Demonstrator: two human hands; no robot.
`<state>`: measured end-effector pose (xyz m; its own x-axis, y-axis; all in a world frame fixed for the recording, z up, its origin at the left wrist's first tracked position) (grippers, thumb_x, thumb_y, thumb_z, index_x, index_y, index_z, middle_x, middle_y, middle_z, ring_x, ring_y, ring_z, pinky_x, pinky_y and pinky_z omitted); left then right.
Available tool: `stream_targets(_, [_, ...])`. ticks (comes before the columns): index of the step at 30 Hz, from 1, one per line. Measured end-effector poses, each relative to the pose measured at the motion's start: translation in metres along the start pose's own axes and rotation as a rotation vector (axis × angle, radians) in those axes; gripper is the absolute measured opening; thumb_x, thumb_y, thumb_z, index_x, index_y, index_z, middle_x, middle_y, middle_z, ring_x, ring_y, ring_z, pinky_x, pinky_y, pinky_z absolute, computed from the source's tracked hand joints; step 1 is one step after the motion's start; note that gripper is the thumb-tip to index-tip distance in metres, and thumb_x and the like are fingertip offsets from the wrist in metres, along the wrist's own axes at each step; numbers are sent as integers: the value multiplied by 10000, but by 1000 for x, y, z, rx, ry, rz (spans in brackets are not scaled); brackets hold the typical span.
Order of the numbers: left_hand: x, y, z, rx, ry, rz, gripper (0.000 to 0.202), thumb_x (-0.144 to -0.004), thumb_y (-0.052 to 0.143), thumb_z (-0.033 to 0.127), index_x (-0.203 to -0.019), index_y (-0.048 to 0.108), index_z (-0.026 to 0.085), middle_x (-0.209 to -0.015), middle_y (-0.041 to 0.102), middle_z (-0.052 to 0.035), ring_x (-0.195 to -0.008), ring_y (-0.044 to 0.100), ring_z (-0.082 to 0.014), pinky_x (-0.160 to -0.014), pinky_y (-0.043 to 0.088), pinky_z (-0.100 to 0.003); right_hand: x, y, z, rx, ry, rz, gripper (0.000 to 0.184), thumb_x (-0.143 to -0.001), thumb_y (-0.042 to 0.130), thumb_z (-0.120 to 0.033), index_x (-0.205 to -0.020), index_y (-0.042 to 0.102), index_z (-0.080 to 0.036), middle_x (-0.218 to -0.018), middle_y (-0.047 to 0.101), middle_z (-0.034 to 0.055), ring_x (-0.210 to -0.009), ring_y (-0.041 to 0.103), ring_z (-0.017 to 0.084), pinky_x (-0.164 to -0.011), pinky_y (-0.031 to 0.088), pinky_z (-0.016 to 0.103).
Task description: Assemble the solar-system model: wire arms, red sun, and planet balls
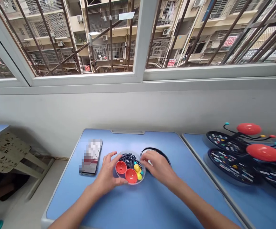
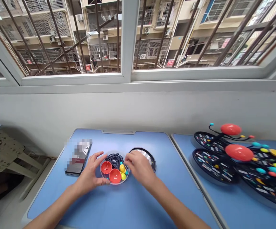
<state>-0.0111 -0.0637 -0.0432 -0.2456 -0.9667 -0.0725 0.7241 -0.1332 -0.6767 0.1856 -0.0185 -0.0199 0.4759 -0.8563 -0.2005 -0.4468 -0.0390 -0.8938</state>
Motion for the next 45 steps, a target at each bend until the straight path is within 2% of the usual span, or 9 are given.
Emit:
stream_targets(5, [8, 8, 5, -32, 10, 103, 607, -569, 743, 426, -1128, 561, 271, -1256, 406, -123, -1166, 367, -340, -958, 333, -536, -16, 18, -33, 24, -67, -117, 193, -679, 508, -48, -595, 575, -208, -642, 597, 11, -698, 545, 178, -541, 329, 241])
stream_targets(10, [13, 14, 2, -51, 24, 158, 543, -569, 751, 370, -1077, 595, 260, -1253, 413, -119, -1144, 392, -336, -937, 366, -524, -29, 31, -38, 33, -20, -151, 240, -597, 546, -25, -440, 474, -193, -513, 533, 5, -568, 535, 164, -474, 242, 236])
stream_targets(14, [11, 8, 2, -34, 40, 207, 490, -595, 724, 422, -1038, 621, 240, -1199, 464, -121, -1109, 431, -318, -910, 404, -495, -30, 23, -36, -46, 58, -120, 227, -608, 531, -46, -450, 464, -195, -478, 494, -15, -505, 499, 138, -463, 215, 228])
stream_targets(19, [1, -1, 3, -42, 33, 328, 238, -708, 633, 315, -934, 657, 243, -1086, 542, -89, -1038, 485, -270, -866, 441, -458, -19, -7, -8, -315, 163, -28, 104, -716, 514, -215, -616, 540, -206, -557, 537, -24, -535, 483, 121, -499, 311, 221])
stream_targets(22, [-10, 4, 5, -35, 65, 406, 170, -753, 565, 257, -890, 658, 218, -1026, 565, -84, -997, 503, -246, -853, 450, -437, -10, -21, 28, -551, 294, 71, 193, -738, 497, -370, -665, 521, -193, -564, 521, -28, -517, 472, 113, -498, 362, 225])
stream_targets(25, [-17, 13, 4, -20, 112, 452, 185, -796, 500, 241, -907, 642, 198, -977, 574, -84, -962, 510, -228, -826, 463, -407, -1, -23, 63, -670, 405, 168, 292, -731, 483, -471, -724, 506, -180, -587, 505, -25, -494, 451, 106, -487, 376, 236])
stream_targets(28, [-16, 20, 0, -33, 125, 467, 217, -818, 474, 255, -964, 623, 197, -955, 572, -81, -938, 511, -220, -806, 470, -388, 6, -14, 84, -742, 464, 218, 336, -709, 513, -508, -724, 504, -172, -592, 493, -24, -494, 441, 103, -503, 389, 247])
stream_targets(36, [-7, 21, -5, -78, 164, 473, 294, -830, 463, 237, -1111, 545, 221, -977, 544, -70, -948, 501, -207, -788, 468, -348, 13, -3, 90, -813, 501, 171, 287, -678, 586, -451, -737, 533, -175, -549, 491, -39, -496, 447, 111, -488, 388, 244])
stream_targets(45, [-9, 22, -8, -83, 145, 449, 294, -839, 446, 234, -1118, 537, 224, -972, 557, -68, -940, 508, -204, -797, 460, -348, 23, -7, 89, -605, 485, 123, 200, -722, 544, -394, -722, 531, -195, -610, 565, -13, -592, 533, 144, -545, 417, 245])
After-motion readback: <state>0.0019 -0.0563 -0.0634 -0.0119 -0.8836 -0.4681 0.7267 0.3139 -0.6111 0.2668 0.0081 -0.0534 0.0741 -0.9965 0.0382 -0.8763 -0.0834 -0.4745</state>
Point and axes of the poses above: each hand's wrist, its own x-axis away from the middle knuckle, its own y-axis out of the palm, z = x × y, the point moved 3 cm from there along -x, towards the middle knuckle
